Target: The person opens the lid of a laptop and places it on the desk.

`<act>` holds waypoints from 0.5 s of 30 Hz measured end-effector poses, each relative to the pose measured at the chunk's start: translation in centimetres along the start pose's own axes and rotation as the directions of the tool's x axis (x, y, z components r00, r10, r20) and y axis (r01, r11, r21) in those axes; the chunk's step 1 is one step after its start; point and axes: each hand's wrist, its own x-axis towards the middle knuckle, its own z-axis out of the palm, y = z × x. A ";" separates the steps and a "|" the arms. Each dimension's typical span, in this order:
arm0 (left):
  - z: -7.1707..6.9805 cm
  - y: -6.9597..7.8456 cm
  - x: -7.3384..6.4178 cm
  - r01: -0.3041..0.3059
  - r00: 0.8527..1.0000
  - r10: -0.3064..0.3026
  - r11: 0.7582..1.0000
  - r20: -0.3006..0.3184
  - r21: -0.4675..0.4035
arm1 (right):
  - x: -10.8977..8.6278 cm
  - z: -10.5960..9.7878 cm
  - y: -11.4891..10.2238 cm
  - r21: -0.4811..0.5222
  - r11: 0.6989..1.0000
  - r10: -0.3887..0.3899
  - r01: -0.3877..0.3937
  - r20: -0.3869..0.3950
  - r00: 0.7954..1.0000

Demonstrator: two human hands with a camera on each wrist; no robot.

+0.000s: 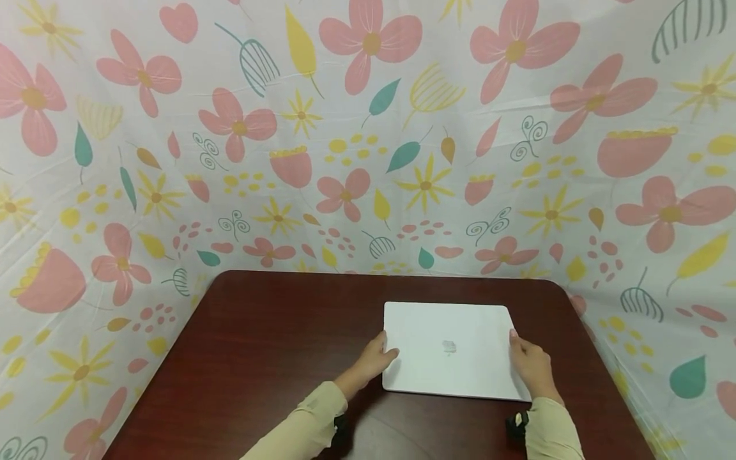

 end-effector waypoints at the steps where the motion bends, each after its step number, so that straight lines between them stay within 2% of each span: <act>1: -0.2 -0.1 0.0 0.000 1.000 0.000 1.000 -0.002 -0.004 | 0.0 0.1 -0.2 0.002 1.000 0.000 0.000 0.007 1.000; 15: -3.1 -0.9 -0.7 0.035 0.999 -0.035 0.999 -0.025 -0.020 | -0.6 2.4 -2.2 0.014 0.999 -0.037 0.037 0.043 0.998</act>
